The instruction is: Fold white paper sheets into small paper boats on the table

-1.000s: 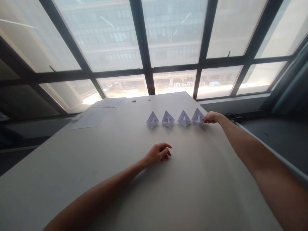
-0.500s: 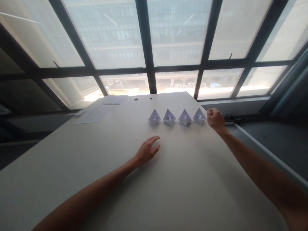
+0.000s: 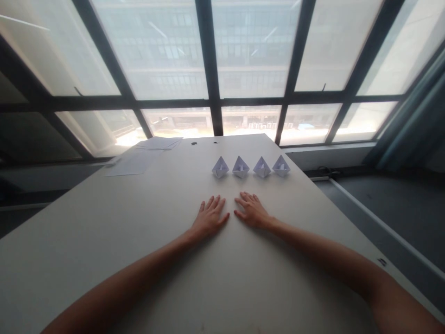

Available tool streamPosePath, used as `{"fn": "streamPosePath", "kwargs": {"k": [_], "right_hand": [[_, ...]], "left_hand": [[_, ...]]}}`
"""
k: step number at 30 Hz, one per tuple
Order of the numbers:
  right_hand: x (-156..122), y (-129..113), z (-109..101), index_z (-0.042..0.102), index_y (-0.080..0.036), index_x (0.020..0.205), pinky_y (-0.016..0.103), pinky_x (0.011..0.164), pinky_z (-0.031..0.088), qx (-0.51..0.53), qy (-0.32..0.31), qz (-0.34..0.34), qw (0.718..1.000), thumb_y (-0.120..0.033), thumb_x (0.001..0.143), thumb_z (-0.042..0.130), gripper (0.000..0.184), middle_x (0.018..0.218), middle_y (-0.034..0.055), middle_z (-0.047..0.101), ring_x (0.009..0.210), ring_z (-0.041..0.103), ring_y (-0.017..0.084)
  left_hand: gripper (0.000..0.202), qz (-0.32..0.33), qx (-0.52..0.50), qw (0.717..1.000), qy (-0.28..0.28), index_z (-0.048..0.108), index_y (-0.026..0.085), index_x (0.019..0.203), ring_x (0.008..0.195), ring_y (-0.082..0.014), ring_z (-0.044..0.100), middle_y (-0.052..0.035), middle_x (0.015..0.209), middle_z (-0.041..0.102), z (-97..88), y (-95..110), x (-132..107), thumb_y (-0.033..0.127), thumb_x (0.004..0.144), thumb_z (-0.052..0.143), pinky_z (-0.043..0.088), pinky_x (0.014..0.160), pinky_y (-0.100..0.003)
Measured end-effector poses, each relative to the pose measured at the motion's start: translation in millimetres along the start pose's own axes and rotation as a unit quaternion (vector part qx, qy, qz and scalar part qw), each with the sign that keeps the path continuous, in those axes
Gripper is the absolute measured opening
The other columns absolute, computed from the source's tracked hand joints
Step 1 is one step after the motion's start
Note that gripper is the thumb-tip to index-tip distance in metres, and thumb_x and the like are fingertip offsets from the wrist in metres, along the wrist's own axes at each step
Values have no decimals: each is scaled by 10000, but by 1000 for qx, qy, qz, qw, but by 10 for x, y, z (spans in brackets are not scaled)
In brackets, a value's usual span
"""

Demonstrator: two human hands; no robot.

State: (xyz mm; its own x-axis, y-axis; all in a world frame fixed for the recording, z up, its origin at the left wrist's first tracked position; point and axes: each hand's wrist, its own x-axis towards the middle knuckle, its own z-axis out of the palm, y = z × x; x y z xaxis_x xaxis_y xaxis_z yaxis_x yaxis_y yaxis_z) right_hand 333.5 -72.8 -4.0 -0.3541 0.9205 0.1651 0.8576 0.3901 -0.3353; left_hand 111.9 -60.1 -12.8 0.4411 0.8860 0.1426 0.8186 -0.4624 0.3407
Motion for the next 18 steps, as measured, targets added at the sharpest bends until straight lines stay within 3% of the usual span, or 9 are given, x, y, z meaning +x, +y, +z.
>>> {"fn": "streamPosePath", "kwargs": {"k": [3,6,9,11,12,14,16,18], "right_hand": [[-174,-46,-226,529,-166,1405,516,1175,244,29,43,9,999,-382,961,535,494,1538,185,407,1453,320,306],[-603,-91,-728,552,-147,1384,483,1147,328,74,106,5,992,-361,943,571,491,1478,196,472,1394,407,299],[-1342,23,-1436,579,-206,1359,479,1111,389,130,190,34,973,-362,930,597,456,1420,137,548,1341,472,276],[-2027,279,-1856,639,-226,1267,467,1030,468,165,295,95,936,-370,918,608,379,1313,106,629,1229,567,262],[-2430,461,-2001,663,-225,1214,446,969,509,177,363,146,903,-382,910,611,346,1238,95,667,1148,613,248],[-3331,887,-2098,689,-219,1117,370,852,552,181,510,258,800,-396,870,640,308,1117,77,702,1016,654,207],[-4265,1303,-1910,690,-211,1040,265,698,546,189,629,365,660,-362,793,690,290,1004,53,711,848,663,150],[-5081,1595,-1487,677,-184,922,201,537,479,190,687,498,493,-293,700,718,251,815,19,682,643,612,111]], "left_hand": [[587,23,56,998,3,419,197,1493,1502,-343,212,-136,1603,310,-28,37,28,466,971,420,137,1186,-621],[519,106,66,992,33,455,213,1456,1474,-300,305,-109,1562,402,-43,140,95,412,979,404,235,1193,-567],[486,203,21,978,41,478,198,1420,1432,-258,391,-108,1502,483,-9,413,172,403,983,413,329,1182,-465],[462,252,-11,967,29,487,212,1402,1411,-247,423,-95,1480,507,68,678,207,402,987,418,356,1172,-441],[454,272,-24,962,20,485,223,1400,1409,-245,426,-87,1479,508,124,819,217,402,989,421,364,1169,-439],[447,307,-40,951,-3,472,241,1408,1411,-241,423,-72,1490,496,265,1078,226,397,992,425,371,1166,-438],[449,344,-41,938,-25,463,244,1414,1409,-244,427,-72,1494,493,417,1271,233,394,992,428,377,1162,-439],[451,380,-32,924,-38,468,240,1412,1401,-258,437,-82,1482,507,548,1382,254,393,990,432,377,1160,-450]]}}
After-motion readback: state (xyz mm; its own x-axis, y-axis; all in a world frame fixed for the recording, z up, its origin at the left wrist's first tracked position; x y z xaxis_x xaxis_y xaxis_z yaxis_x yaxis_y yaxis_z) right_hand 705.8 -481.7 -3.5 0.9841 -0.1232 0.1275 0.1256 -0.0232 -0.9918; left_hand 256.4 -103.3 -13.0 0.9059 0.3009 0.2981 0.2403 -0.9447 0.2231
